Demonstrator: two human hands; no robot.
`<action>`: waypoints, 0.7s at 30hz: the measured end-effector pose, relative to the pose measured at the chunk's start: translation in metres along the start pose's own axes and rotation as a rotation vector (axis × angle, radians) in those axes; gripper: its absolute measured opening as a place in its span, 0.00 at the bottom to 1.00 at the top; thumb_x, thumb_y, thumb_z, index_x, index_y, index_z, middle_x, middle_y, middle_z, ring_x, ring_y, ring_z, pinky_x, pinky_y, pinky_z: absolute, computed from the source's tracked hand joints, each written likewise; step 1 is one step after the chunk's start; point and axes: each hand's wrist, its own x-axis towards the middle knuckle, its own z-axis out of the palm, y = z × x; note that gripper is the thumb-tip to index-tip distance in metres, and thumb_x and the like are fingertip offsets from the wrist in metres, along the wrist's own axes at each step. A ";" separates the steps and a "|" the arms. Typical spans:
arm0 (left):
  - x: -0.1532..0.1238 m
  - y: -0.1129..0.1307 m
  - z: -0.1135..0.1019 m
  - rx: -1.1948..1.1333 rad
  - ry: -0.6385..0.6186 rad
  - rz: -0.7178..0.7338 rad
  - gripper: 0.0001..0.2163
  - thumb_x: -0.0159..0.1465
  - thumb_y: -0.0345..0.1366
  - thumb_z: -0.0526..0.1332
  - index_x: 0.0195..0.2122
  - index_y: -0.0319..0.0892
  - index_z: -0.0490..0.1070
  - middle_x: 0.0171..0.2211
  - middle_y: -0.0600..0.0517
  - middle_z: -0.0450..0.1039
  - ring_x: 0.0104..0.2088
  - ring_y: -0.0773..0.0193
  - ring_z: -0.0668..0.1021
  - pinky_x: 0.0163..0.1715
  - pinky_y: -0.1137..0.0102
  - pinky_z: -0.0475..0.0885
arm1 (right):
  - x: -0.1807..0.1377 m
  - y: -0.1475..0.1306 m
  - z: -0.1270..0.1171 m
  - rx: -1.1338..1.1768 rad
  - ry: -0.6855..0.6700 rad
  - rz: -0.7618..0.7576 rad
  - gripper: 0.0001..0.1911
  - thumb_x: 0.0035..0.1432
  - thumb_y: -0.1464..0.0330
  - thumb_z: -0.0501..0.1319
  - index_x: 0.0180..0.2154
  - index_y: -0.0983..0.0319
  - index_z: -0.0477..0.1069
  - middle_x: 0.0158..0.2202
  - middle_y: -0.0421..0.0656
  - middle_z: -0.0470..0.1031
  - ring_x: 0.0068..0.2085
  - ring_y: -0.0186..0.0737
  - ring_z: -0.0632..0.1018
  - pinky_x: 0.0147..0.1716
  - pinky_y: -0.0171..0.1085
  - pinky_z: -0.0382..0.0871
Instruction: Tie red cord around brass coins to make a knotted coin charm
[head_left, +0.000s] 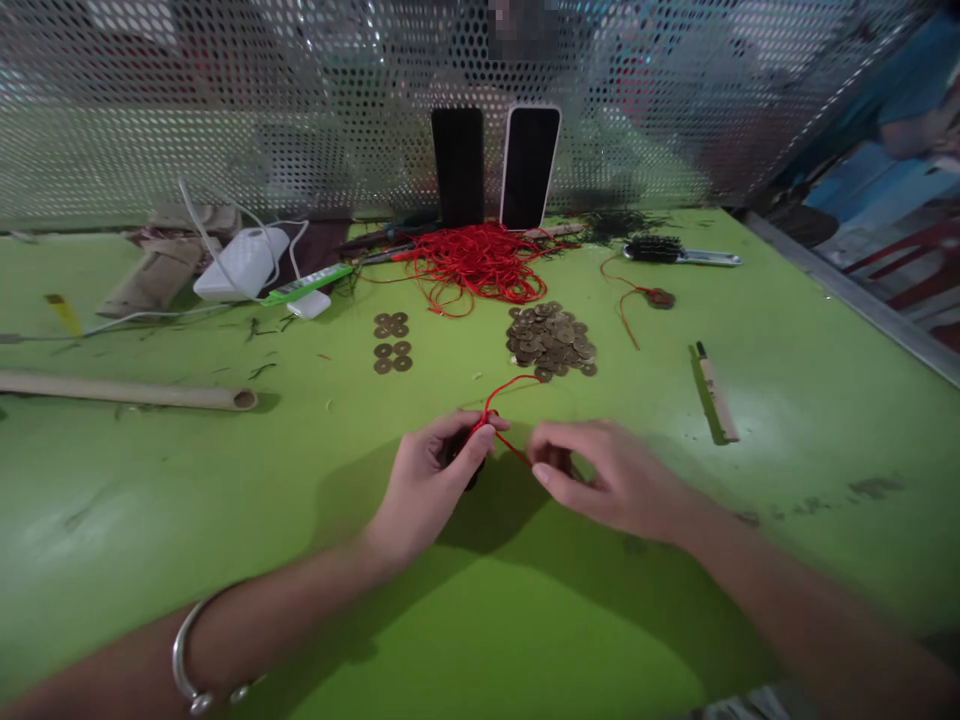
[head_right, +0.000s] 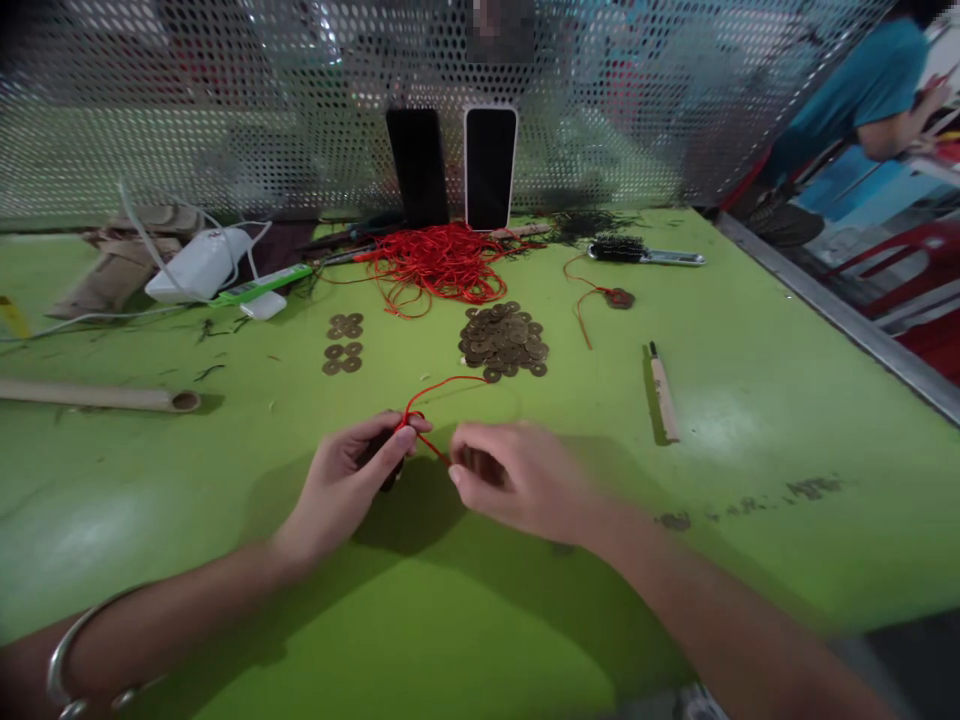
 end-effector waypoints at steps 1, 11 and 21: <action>0.000 0.000 -0.001 -0.001 -0.027 0.005 0.12 0.61 0.41 0.60 0.41 0.41 0.76 0.30 0.51 0.75 0.28 0.68 0.72 0.25 0.76 0.65 | 0.001 0.000 0.002 0.075 0.024 0.023 0.06 0.61 0.68 0.52 0.38 0.61 0.66 0.23 0.36 0.68 0.23 0.30 0.69 0.22 0.30 0.58; -0.001 0.002 0.000 -0.103 -0.188 0.057 0.08 0.62 0.35 0.59 0.40 0.40 0.74 0.35 0.50 0.75 0.36 0.65 0.74 0.38 0.71 0.69 | 0.005 0.007 0.010 0.532 0.049 0.139 0.09 0.64 0.63 0.51 0.43 0.60 0.64 0.26 0.37 0.70 0.25 0.31 0.73 0.24 0.30 0.67; -0.001 0.000 0.001 -0.141 -0.255 0.083 0.04 0.62 0.33 0.58 0.36 0.40 0.71 0.34 0.52 0.72 0.37 0.67 0.73 0.39 0.74 0.68 | 0.006 0.008 0.011 0.658 -0.030 0.160 0.05 0.64 0.66 0.52 0.37 0.61 0.62 0.23 0.35 0.66 0.24 0.28 0.69 0.23 0.27 0.64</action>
